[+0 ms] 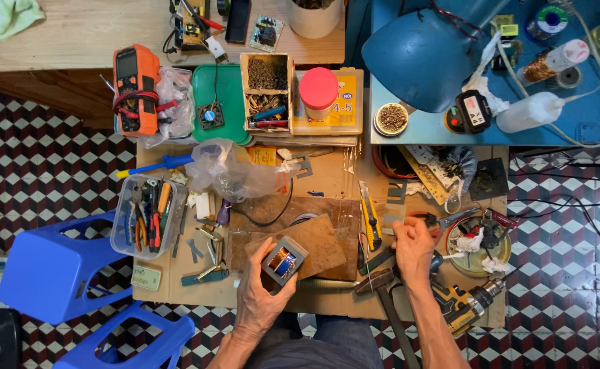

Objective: The person assembles a small electrical component, likely a motor stator, by hand. They insert laminated metal sheets into the copper-wound core, tap them into place with a hammer, and use a small tool to adjust the internal parts.

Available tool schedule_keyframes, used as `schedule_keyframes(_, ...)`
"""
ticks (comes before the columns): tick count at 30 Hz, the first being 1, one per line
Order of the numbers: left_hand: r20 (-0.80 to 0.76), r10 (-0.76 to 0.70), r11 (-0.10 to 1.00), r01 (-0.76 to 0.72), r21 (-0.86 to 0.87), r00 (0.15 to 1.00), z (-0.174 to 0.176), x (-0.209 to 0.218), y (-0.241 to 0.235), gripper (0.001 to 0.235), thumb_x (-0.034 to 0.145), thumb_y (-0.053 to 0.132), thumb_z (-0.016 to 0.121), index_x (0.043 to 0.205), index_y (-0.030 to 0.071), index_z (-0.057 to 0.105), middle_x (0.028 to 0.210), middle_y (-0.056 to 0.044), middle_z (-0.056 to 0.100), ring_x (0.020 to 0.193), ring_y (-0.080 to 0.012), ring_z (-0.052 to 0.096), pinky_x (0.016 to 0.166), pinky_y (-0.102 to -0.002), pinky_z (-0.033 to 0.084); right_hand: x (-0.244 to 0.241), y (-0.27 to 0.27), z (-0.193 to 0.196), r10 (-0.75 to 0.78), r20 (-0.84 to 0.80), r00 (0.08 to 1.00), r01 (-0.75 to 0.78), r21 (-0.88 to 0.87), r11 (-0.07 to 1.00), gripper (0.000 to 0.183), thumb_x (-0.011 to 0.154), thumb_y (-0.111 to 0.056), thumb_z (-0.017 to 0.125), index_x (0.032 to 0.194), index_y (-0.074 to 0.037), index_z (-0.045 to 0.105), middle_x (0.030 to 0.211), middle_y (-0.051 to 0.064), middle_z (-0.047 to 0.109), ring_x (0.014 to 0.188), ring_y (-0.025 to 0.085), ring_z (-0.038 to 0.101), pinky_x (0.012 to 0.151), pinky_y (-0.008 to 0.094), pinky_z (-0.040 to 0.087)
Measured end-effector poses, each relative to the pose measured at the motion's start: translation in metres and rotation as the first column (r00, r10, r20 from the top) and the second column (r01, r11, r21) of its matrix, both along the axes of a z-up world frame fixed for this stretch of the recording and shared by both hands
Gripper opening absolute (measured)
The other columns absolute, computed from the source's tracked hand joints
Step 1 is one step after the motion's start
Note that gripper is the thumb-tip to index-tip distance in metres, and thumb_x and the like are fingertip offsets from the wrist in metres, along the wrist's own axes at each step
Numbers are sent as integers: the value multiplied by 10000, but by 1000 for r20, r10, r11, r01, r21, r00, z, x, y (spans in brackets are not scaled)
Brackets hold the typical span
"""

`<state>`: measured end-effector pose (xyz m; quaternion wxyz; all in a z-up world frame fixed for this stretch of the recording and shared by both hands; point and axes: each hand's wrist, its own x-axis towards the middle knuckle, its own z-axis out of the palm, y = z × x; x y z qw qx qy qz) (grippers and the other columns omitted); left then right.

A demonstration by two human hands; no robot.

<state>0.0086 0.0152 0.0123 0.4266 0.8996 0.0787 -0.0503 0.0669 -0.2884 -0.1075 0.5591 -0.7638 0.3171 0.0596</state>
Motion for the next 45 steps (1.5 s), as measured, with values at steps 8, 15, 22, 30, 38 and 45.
schedule_keyframes(8,-115,-509,858,514,17,853,44,54,26,1041,647,166,926,1516,173,354,1655,-182,297,1389,-412,419,1081,-470,411,-46,38,67,-262,12,965,208,570,795,280,975,-155,594,1195,14,634,1035,113,748,844,105,657,681,221,501)
schedule_keyframes(15,-182,-769,626,780,-21,612,60,92,42,977,649,32,855,1496,156,383,1480,-104,459,1335,-341,511,1091,-395,462,-64,48,116,-321,120,940,208,545,812,290,997,-139,579,1209,48,643,1052,145,753,842,123,679,731,238,538)
schedule_keyframes(22,-160,-785,604,797,21,599,60,98,42,809,597,61,888,1314,138,522,1338,-78,541,1210,-339,590,995,-397,520,-64,56,148,-319,95,943,250,429,868,280,991,-142,604,1172,68,638,995,160,764,754,146,715,641,253,575)
schedule_keyframes(30,-67,-621,776,625,86,781,43,83,29,695,622,166,854,1262,133,586,1209,-104,595,1089,-338,651,910,-419,558,-52,68,168,-180,223,958,169,67,983,190,978,-160,661,1065,6,694,910,90,777,766,115,721,650,249,592)
schedule_keyframes(38,-14,-532,839,529,130,847,29,76,7,701,613,182,848,1260,102,591,1166,-133,599,1081,-358,640,916,-442,553,-33,54,154,-134,307,942,110,94,989,272,987,-123,644,1195,52,657,931,107,761,823,152,736,736,270,603)
schedule_keyframes(45,16,-403,912,400,93,915,24,64,3,658,637,200,836,1247,101,610,1145,-143,597,1044,-356,651,893,-454,561,-13,42,134,-213,145,966,93,577,811,329,964,-94,645,1240,85,619,1021,142,745,830,168,736,751,260,614)
